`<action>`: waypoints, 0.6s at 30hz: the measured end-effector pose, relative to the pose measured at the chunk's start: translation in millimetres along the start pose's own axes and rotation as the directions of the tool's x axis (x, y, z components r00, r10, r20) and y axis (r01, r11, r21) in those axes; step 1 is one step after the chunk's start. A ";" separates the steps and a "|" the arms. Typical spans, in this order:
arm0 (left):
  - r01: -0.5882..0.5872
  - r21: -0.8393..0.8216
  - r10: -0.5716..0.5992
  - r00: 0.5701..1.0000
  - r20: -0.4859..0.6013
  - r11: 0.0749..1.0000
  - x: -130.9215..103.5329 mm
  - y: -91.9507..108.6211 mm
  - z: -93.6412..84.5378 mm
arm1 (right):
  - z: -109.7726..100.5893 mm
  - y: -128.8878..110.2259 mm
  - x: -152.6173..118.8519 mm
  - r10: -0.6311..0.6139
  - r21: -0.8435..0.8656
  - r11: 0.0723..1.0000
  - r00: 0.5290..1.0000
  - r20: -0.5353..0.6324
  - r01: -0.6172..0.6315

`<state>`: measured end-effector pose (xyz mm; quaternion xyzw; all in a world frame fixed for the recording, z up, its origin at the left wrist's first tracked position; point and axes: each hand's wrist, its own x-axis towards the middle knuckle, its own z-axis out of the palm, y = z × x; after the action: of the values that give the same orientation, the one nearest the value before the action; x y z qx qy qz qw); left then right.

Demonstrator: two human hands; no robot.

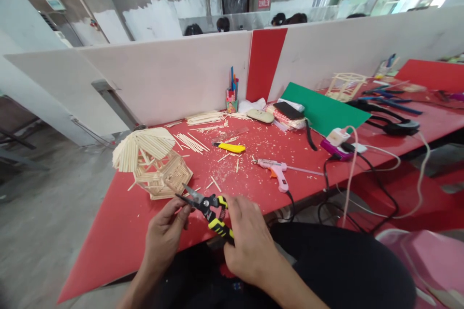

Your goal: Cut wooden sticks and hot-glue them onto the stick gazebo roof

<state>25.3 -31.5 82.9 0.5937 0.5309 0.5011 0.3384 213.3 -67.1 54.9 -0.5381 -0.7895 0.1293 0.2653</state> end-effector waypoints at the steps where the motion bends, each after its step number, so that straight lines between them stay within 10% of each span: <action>1: -0.008 0.018 0.008 1.000 -0.005 1.000 -0.1 0.9 -0.9 | -0.3 -0.2 0.8 -0.008 -0.010 1.000 1.000 -0.001 0.008; 18: -0.089 0.123 0.084 0.995 0.045 0.988 1.4 -0.8 -6.3 | 0.0 -1.4 2.9 0.038 0.015 0.999 0.993 0.110 -0.040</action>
<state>19.0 -30.8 84.1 0.6461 0.5281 0.4692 0.2890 211.5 -65.0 56.5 -0.5431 -0.7912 0.1705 0.2236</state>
